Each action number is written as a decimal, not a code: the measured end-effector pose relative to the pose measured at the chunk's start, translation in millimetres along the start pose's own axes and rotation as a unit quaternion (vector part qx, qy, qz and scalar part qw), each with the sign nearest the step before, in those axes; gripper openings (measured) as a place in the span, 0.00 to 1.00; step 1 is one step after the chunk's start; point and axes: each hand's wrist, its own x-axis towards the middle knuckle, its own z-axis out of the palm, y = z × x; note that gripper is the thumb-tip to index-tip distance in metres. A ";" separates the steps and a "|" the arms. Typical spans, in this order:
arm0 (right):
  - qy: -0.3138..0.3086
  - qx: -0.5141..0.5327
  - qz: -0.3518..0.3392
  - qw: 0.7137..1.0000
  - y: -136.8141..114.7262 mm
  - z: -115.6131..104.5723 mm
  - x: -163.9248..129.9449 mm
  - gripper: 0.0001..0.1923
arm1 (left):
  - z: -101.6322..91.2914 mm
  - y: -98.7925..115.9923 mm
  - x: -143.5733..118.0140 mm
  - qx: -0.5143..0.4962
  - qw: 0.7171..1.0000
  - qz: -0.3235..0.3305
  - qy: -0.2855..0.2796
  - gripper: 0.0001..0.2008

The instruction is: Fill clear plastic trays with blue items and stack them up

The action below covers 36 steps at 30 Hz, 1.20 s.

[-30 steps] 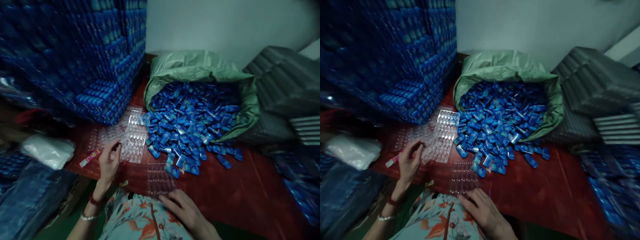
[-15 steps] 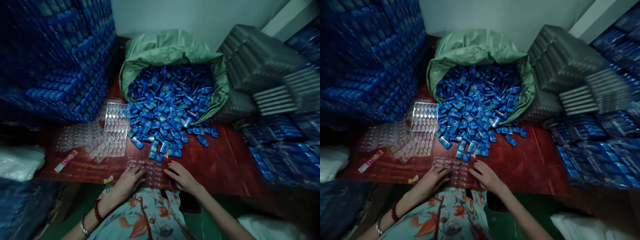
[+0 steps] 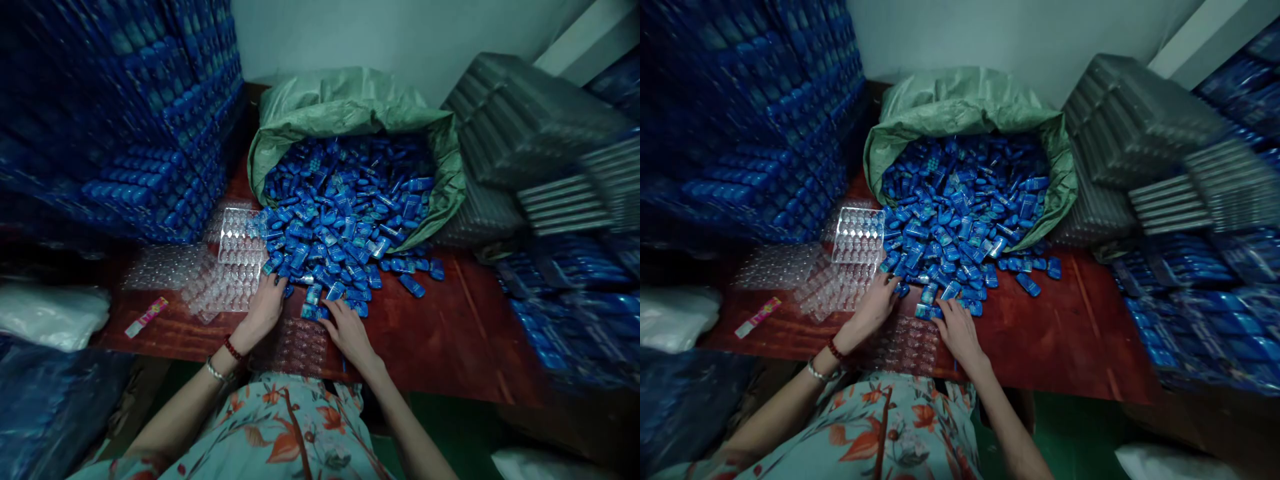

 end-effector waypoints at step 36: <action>-0.107 -0.020 -0.130 0.986 17.0 -1.6 -1.0 0.35 | 4.8 -28.6 -36.4 -0.218 0.974 0.052 0.018 0.10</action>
